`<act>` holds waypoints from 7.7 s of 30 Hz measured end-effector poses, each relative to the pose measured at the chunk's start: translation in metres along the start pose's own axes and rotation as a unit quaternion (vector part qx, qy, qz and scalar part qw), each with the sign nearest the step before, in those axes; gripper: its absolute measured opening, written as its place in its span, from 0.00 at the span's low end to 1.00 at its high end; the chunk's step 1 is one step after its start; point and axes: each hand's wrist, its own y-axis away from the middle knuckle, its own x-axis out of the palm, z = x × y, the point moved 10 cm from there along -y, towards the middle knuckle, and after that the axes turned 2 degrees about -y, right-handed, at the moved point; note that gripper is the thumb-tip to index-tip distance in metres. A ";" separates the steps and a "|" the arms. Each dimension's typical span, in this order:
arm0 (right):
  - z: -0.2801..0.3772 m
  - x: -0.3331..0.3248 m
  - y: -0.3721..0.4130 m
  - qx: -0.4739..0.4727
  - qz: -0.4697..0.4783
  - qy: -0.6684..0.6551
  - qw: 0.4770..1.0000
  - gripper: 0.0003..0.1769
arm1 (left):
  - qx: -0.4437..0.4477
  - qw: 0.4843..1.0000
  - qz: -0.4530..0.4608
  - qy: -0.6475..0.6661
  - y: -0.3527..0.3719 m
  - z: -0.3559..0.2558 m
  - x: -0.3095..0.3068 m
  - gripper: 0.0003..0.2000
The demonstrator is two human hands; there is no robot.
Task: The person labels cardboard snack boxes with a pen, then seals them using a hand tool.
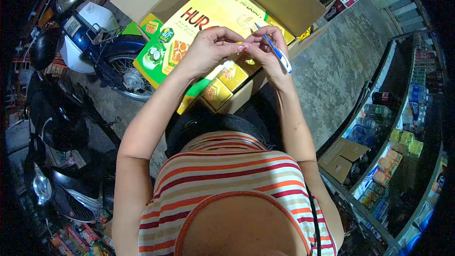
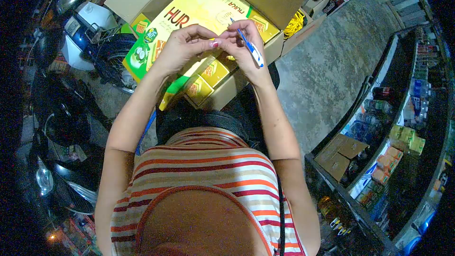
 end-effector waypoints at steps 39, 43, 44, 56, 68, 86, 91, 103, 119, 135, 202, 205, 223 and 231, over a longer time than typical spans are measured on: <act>0.024 -0.009 0.005 -0.206 -0.081 0.364 0.905 0.13 | 0.286 0.689 0.000 -0.666 -0.038 -0.041 0.040 0.09; 0.022 -0.009 0.005 -0.212 -0.086 0.362 0.904 0.13 | 0.295 0.652 0.010 -0.698 -0.036 -0.039 0.053 0.09; 0.023 -0.009 0.006 -0.218 -0.088 0.360 0.903 0.14 | 0.291 0.637 0.002 -0.714 -0.037 -0.037 0.055 0.09; 0.015 -0.012 0.003 -0.193 -0.096 0.357 0.909 0.14 | 0.240 0.662 -0.051 -0.708 -0.048 -0.034 0.057 0.09; 0.021 -0.016 0.004 -0.197 -0.083 0.344 0.914 0.11 | 0.200 0.822 0.067 -0.530 -0.067 -0.039 0.017 0.07; 0.012 -0.019 0.002 -0.196 -0.070 0.336 0.919 0.11 | 0.373 0.791 -0.063 -0.481 -0.019 -0.045 0.009 0.09; 0.016 -0.016 0.005 -0.210 -0.070 0.337 0.915 0.11 | 0.381 0.765 -0.053 -0.516 -0.018 -0.042 0.017 0.10; 0.010 -0.019 0.003 -0.185 -0.073 0.323 0.925 0.10 | 0.341 0.776 -0.065 -0.526 -0.018 -0.037 0.025 0.09; 0.014 -0.020 0.001 -0.188 -0.074 0.350 0.915 0.10 | 0.303 0.715 -0.033 -0.629 -0.021 -0.028 0.038 0.12; 0.002 -0.033 -0.081 -0.051 0.038 0.197 0.978 0.11 | 0.169 0.900 -0.160 -0.368 -0.045 -0.015 -0.022 0.12; -0.014 -0.013 -0.090 -0.039 0.132 0.295 0.946 0.14 | 0.157 0.907 -0.075 -0.384 -0.050 -0.014 -0.015 0.09; -0.013 -0.016 -0.089 -0.041 0.110 0.268 0.956 0.14 | 0.158 0.906 -0.074 -0.386 -0.050 -0.015 -0.015 0.09; -0.005 -0.030 -0.085 -0.069 0.022 0.249 0.966 0.17 | 0.367 0.732 -0.016 -0.574 -0.034 -0.039 0.029 0.05; -0.005 -0.019 -0.084 -0.074 0.058 0.260 0.961 0.14 | 0.358 0.778 -0.029 -0.515 -0.034 -0.039 0.016 0.05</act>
